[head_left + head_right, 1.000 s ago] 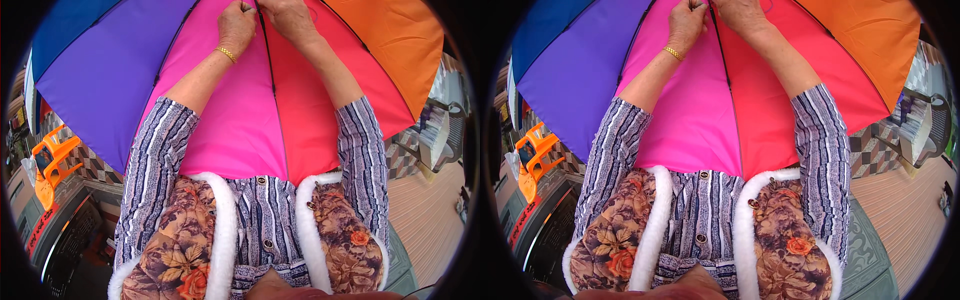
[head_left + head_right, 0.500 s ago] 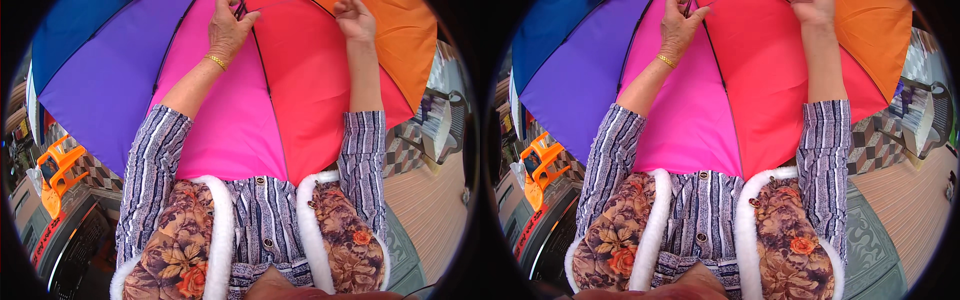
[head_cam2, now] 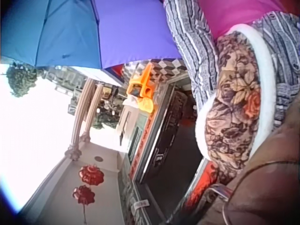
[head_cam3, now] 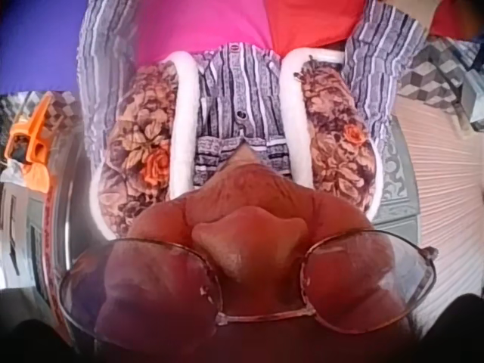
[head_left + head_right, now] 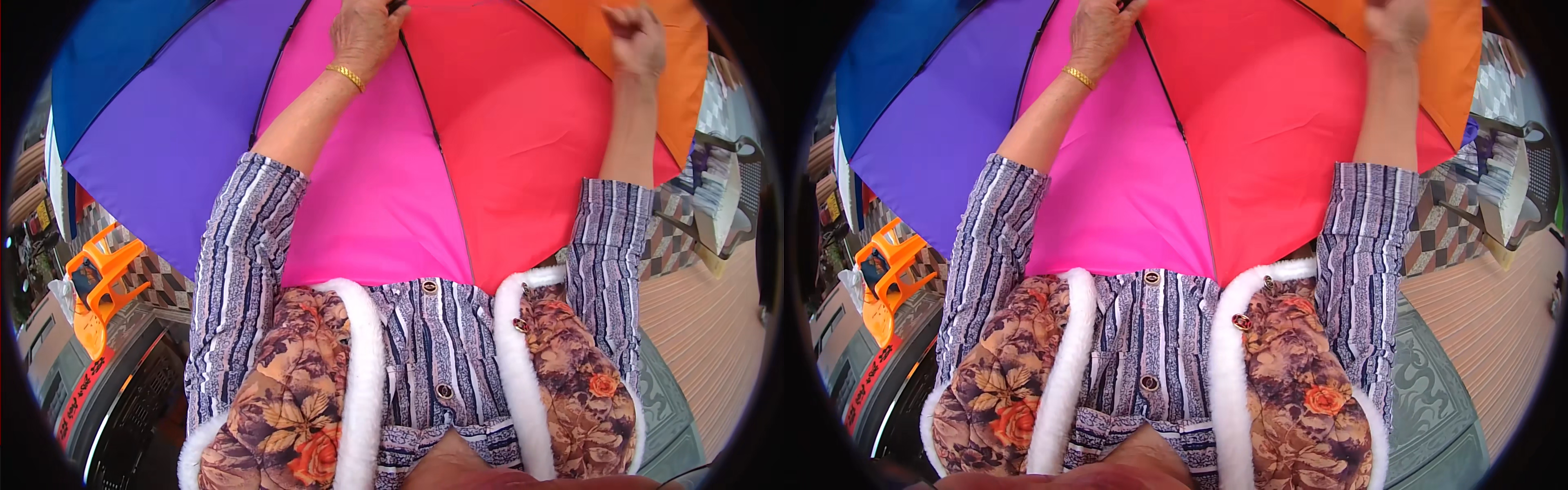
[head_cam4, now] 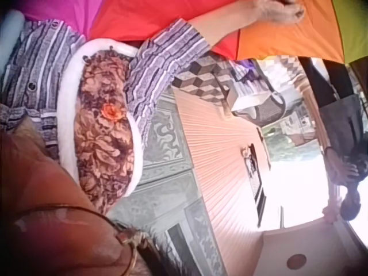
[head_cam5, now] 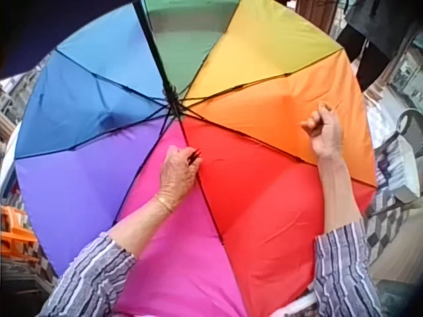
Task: Sewing and repairing the fabric panels of a multi-colored umbrella.
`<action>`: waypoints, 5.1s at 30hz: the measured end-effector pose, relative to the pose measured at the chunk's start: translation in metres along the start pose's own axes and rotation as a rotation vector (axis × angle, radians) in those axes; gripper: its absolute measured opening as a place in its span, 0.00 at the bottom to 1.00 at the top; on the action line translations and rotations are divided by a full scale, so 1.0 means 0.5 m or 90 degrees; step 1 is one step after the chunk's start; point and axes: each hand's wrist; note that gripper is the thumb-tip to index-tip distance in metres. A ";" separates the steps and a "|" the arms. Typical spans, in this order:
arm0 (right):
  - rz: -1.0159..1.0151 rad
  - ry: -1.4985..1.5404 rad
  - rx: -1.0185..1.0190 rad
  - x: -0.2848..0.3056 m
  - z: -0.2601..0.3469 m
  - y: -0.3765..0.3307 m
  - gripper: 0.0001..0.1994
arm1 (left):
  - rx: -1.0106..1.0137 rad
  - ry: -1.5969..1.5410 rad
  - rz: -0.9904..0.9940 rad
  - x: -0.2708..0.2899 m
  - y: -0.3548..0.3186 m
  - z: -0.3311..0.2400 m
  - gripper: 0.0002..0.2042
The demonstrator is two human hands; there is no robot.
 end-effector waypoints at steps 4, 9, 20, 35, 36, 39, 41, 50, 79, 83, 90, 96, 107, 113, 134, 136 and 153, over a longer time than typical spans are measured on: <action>0.102 -0.431 -0.071 -0.168 -0.164 -0.121 0.03 | 0.164 -0.334 0.044 -0.008 0.037 0.021 0.02; 0.211 -0.505 -0.012 -0.278 -0.304 -0.176 0.07 | 0.205 -0.534 0.071 -0.023 0.057 0.024 0.04; -0.052 -0.199 -0.312 -0.346 -0.322 -0.197 0.03 | 0.453 -0.655 0.006 -0.001 0.027 0.059 0.06; -0.276 0.171 0.131 -0.124 -0.175 -0.023 0.03 | 0.278 -0.323 0.010 -0.044 0.020 0.013 0.06; -0.261 0.168 0.126 -0.116 -0.174 -0.036 0.02 | 0.275 -0.261 0.094 -0.036 0.034 -0.001 0.10; -0.185 0.147 0.156 -0.134 -0.160 -0.057 0.02 | 0.169 -0.158 0.043 -0.037 -0.001 0.045 0.14; -0.239 0.120 0.225 -0.147 -0.111 -0.050 0.04 | 0.212 -0.140 0.052 -0.033 -0.025 0.040 0.13; -0.231 0.051 0.290 -0.165 -0.043 -0.053 0.03 | -0.027 -0.130 0.023 0.003 -0.054 0.037 0.05; 0.001 -0.163 -0.287 -0.331 -0.363 -0.141 0.06 | 0.399 -0.525 -0.028 0.016 0.040 0.026 0.06; 0.137 -0.105 -0.440 -0.298 -0.339 -0.143 0.08 | 0.342 -0.489 -0.031 0.005 0.011 0.043 0.05; 0.232 -0.172 -0.426 -0.211 -0.199 -0.096 0.05 | 0.343 -0.580 0.051 0.008 -0.003 0.052 0.05; 0.255 -0.167 -0.448 -0.175 -0.188 -0.117 0.04 | 0.415 -0.674 0.019 0.027 0.003 0.065 0.06; 0.089 0.101 -0.171 -0.039 -0.032 -0.089 0.02 | -0.011 -0.193 0.237 0.018 0.016 0.052 0.08; 0.054 0.098 -0.098 -0.084 -0.015 -0.120 0.03 | -0.154 0.149 0.343 0.014 0.034 0.031 0.09; 0.249 0.235 0.010 -0.080 0.152 -0.160 0.02 | -0.086 0.001 0.238 0.043 0.003 0.032 0.13; 0.218 0.219 0.054 -0.089 0.163 -0.169 0.02 | -0.147 0.022 0.251 0.048 -0.009 0.060 0.14; 0.343 -0.167 0.104 -0.184 0.187 -0.243 0.11 | -0.264 0.165 0.555 0.071 0.064 0.029 0.12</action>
Point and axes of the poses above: each hand's wrist, its own y-axis towards the middle knuckle, its own x-axis out of the back of the hand, z = x × y, and after that the axes turned 12 degrees about -x, right-handed
